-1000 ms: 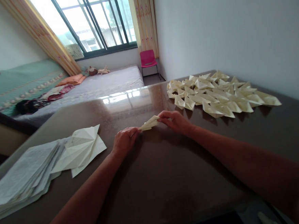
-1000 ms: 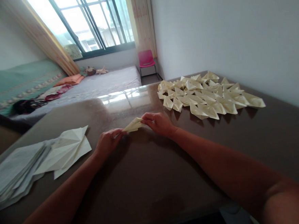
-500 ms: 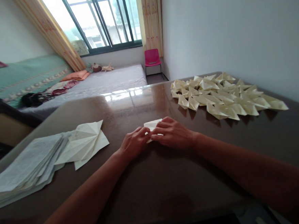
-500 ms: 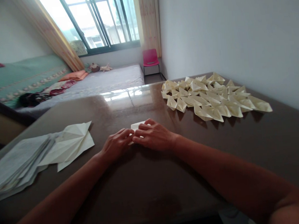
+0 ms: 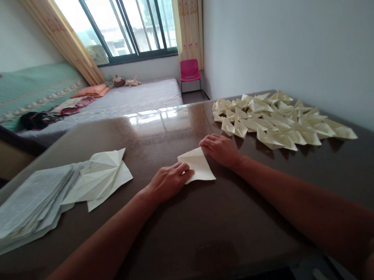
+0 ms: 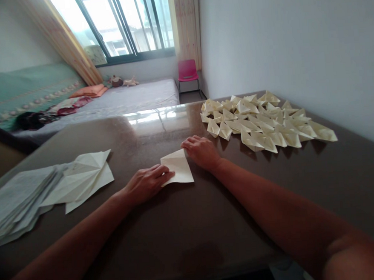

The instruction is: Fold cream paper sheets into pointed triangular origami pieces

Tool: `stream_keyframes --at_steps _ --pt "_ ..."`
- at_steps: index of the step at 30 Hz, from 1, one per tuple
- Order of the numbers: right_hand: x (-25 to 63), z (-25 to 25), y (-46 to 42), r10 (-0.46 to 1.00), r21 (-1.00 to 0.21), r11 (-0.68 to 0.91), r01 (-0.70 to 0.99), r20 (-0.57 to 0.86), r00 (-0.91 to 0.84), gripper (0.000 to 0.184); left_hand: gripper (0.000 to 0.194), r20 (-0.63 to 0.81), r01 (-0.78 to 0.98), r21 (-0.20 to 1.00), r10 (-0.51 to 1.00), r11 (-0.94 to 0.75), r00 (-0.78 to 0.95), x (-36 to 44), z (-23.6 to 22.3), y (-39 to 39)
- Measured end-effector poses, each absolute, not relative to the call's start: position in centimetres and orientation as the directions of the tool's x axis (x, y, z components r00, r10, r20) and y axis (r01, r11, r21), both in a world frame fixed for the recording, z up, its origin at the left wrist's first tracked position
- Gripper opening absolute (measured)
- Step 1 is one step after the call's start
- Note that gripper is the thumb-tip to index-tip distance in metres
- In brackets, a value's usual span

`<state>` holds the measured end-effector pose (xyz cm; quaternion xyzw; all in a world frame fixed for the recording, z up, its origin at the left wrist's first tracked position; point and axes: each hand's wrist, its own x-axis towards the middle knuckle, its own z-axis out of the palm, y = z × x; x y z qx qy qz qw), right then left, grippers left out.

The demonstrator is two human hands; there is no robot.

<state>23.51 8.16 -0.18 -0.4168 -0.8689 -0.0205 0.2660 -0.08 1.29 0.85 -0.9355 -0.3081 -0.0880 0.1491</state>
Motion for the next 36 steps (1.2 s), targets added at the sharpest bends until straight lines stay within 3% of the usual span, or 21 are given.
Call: stream_keyframes --at_steps 2,7,9,13,18,20,24,25,27,28,32,36 --pt "23.8 0.0 8.1 0.705 -0.184 0.663 0.726 0.478 -0.524 0.023 0.029 0.332 0.638 -0.232 0.556 -0.735 0.762 -0.2 0.8 1.3" --pt "24.4 -0.3 8.0 0.641 -0.272 0.763 0.586 0.429 -0.636 0.065 0.029 0.470 0.723 -0.234 0.575 -0.650 0.670 -0.7 0.7 1.3" --pt "24.0 -0.6 7.9 0.648 -0.328 0.760 0.561 0.442 -0.620 0.058 0.030 0.457 0.692 -0.269 0.543 -0.670 0.704 -0.7 0.8 1.2" --pt "23.2 -0.9 8.2 0.688 -0.359 0.722 0.592 0.466 -0.556 0.020 0.030 0.354 0.564 -0.317 0.457 -0.762 0.816 -0.1 1.0 0.8" --pt "24.4 -0.6 9.3 0.697 -0.204 0.691 0.693 0.443 -0.564 0.022 0.027 0.234 0.582 -0.266 0.534 -0.769 0.813 0.5 1.0 0.7" --pt "25.2 0.0 9.1 0.709 -0.236 0.683 0.691 0.438 -0.552 0.027 0.026 0.224 0.613 -0.217 0.573 -0.759 0.788 0.6 1.0 0.8" --pt "25.5 1.9 7.3 0.614 -0.532 0.737 0.416 0.271 -0.742 0.027 0.026 0.260 0.661 -0.064 0.626 -0.748 0.735 0.6 1.0 0.8" --pt "25.3 2.2 6.7 0.556 -0.578 0.736 0.353 0.218 -0.802 0.036 0.027 0.268 0.670 -0.025 0.641 -0.742 0.719 0.6 1.0 0.8" --pt "24.8 2.5 5.9 0.476 -0.574 0.762 0.300 0.181 -0.861 0.060 0.028 0.267 0.687 0.048 0.672 -0.725 0.691 0.6 1.1 0.9" --pt "24.6 2.5 5.7 0.460 -0.553 0.779 0.296 0.183 -0.869 0.062 0.029 0.259 0.689 0.086 0.684 -0.719 0.682 0.5 1.1 0.9" --pt "24.3 1.4 6.4 0.485 -0.576 0.758 0.305 0.186 -0.855 0.022 0.028 0.189 0.723 0.276 0.774 -0.633 0.605 0.0 1.4 1.4" --pt "24.0 0.1 7.5 0.654 -0.749 0.553 0.365 0.119 -0.747 0.030 0.037 0.096 0.768 0.500 0.906 -0.401 0.411 -0.6 1.3 2.1"
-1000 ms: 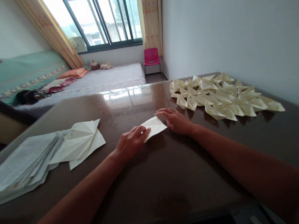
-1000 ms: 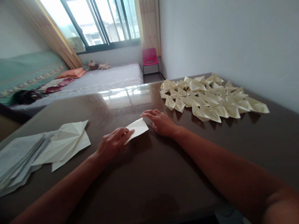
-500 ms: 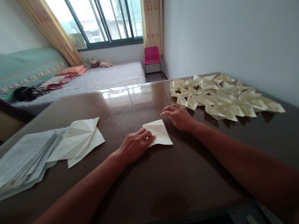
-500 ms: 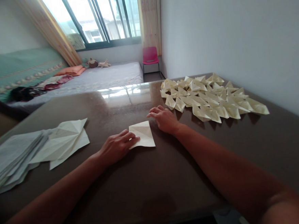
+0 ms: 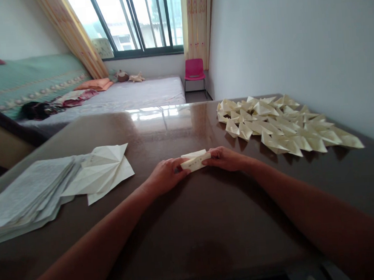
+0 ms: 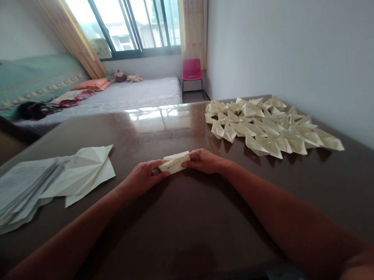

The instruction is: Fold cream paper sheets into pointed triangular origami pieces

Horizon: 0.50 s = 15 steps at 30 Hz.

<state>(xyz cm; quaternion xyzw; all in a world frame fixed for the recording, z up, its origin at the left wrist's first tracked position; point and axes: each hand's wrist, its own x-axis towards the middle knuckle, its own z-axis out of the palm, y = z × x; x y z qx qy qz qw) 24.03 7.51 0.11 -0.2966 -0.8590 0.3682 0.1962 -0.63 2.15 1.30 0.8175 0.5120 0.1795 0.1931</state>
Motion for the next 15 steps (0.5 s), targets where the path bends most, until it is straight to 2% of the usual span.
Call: stream_keyframes --at_steps 3,8,12,15 --pt "23.3 -0.4 7.5 0.760 -0.795 0.454 0.402 0.111 -0.641 0.032 0.051 0.052 0.689 0.659 0.933 -0.300 0.357 -0.9 1.0 2.6" --pt "21.9 0.0 6.8 0.869 -0.630 0.462 0.625 0.182 -0.460 0.025 0.072 0.064 0.680 0.683 0.949 -0.267 0.309 -0.7 1.0 2.8" --pt "21.5 0.3 6.7 0.885 -0.473 0.464 0.749 0.213 -0.413 0.025 0.061 0.089 0.709 0.669 0.971 -0.224 0.222 -0.1 0.9 2.7" --pt "21.4 0.1 6.8 0.886 -0.421 0.463 0.780 0.232 -0.400 0.019 0.049 0.134 0.751 0.615 0.971 -0.239 0.199 0.2 0.6 2.8"
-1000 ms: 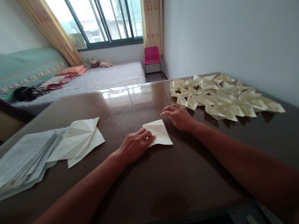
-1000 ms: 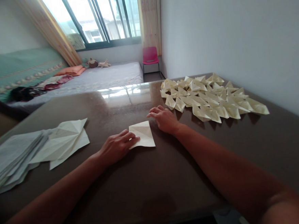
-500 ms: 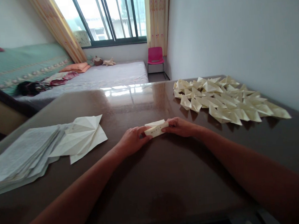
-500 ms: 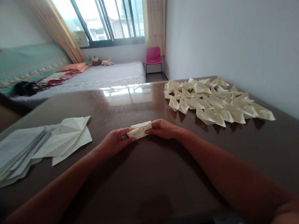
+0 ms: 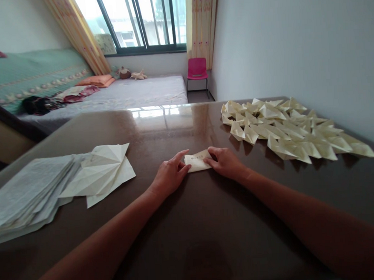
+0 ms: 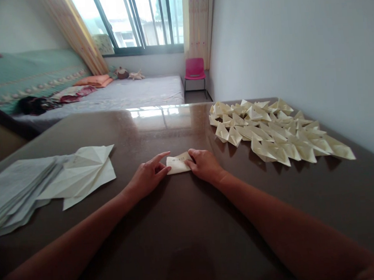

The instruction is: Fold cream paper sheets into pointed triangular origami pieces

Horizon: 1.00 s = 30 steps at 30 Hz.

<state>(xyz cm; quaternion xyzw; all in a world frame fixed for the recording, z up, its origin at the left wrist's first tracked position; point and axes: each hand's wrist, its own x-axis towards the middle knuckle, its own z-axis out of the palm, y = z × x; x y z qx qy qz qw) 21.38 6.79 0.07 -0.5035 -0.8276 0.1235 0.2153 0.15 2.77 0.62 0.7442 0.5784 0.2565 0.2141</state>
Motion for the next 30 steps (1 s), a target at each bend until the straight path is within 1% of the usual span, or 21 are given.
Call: stream_keyframes --at_steps 2,3,6,8,9,11,13,15,19,23,26,30 --pt "21.4 -0.2 6.9 0.893 -0.437 0.449 0.779 0.234 -0.384 0.013 0.044 0.154 0.766 0.588 0.966 -0.259 0.209 0.2 0.5 2.8" --pt "21.4 -0.4 7.0 0.897 -0.460 0.441 0.770 0.232 -0.376 0.013 0.041 0.158 0.769 0.580 0.964 -0.267 0.215 0.2 0.4 2.9" --pt "21.4 -0.8 7.0 0.911 -0.522 0.412 0.747 0.224 -0.347 0.031 0.037 0.163 0.776 0.567 0.961 -0.278 0.225 0.2 0.3 3.0" --pt "21.4 -0.8 7.0 0.916 -0.523 0.402 0.751 0.216 -0.339 0.038 0.032 0.162 0.786 0.547 0.958 -0.288 0.238 0.2 0.3 3.0" --pt "21.4 -0.8 7.0 0.915 -0.513 0.403 0.758 0.211 -0.344 0.036 0.030 0.165 0.793 0.533 0.956 -0.294 0.243 0.2 0.3 3.0" --pt "21.4 -0.6 6.9 0.910 -0.485 0.415 0.770 0.201 -0.363 0.027 0.028 0.177 0.810 0.498 0.951 -0.310 0.255 0.3 0.3 2.8" --pt "21.3 -0.4 6.9 0.903 -0.462 0.429 0.776 0.197 -0.381 0.017 0.027 0.188 0.833 0.440 0.941 -0.336 0.280 0.4 0.3 2.6" --pt "21.3 -0.2 6.8 0.898 -0.454 0.439 0.775 0.198 -0.392 0.014 0.029 0.184 0.857 0.354 0.926 -0.375 0.330 0.4 0.5 2.4" --pt "21.2 0.1 6.6 0.900 -0.454 0.435 0.778 0.188 -0.394 0.013 0.040 0.149 0.887 0.177 0.903 -0.426 0.404 0.7 1.0 1.6" --pt "21.1 0.0 6.4 0.896 -0.447 0.444 0.776 0.200 -0.397 0.014 0.035 0.188 0.880 0.024 0.867 -0.474 0.461 1.1 1.4 1.1" --pt "21.1 -0.3 6.5 0.877 -0.455 0.479 0.750 0.220 -0.427 0.014 0.031 0.227 0.837 -0.030 0.812 -0.546 0.538 1.2 1.4 0.9" --pt "21.2 -0.5 6.6 0.859 -0.432 0.510 0.743 0.225 -0.459 0.015 0.030 0.204 0.799 -0.059 0.777 -0.598 0.596 1.2 1.0 0.8"
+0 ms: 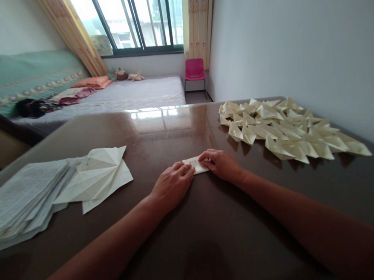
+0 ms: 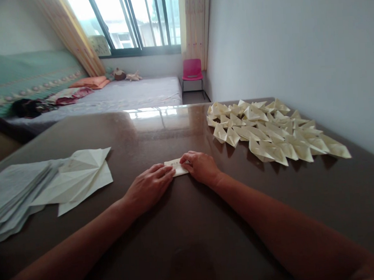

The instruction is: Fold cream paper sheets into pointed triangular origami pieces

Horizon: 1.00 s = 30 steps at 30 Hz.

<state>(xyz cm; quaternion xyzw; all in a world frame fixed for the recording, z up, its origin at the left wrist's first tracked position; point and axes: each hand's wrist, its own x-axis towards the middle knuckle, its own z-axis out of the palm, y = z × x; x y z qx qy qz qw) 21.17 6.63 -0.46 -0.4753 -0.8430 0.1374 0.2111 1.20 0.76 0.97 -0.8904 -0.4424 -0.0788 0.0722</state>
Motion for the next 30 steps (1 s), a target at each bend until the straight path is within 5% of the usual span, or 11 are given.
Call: stream_keyframes --at_steps 4,8,12,25,30 --pt "21.2 0.4 6.1 0.851 -0.306 0.524 0.795 0.235 -0.470 0.016 0.033 0.182 0.786 -0.169 0.765 -0.595 0.618 1.3 0.7 0.4" --pt "20.8 1.9 4.1 0.710 -0.016 0.660 0.751 0.338 -0.617 0.019 0.036 0.152 0.791 -0.215 0.780 -0.573 0.607 1.7 1.1 0.0" --pt "19.9 2.4 1.6 0.613 0.155 0.752 0.641 0.197 -0.766 0.029 0.032 0.108 0.790 -0.216 0.790 -0.574 0.604 1.9 1.5 -0.2" --pt "20.1 3.1 -0.4 0.805 0.245 0.579 0.778 -0.021 -0.592 0.030 0.032 0.024 0.763 -0.304 0.796 -0.570 0.605 1.6 2.3 -0.7" --pt "21.0 3.8 0.9 0.832 0.199 0.549 0.812 -0.032 -0.554 0.025 0.027 0.076 0.813 -0.196 0.818 -0.548 0.570 0.9 2.7 -0.2"
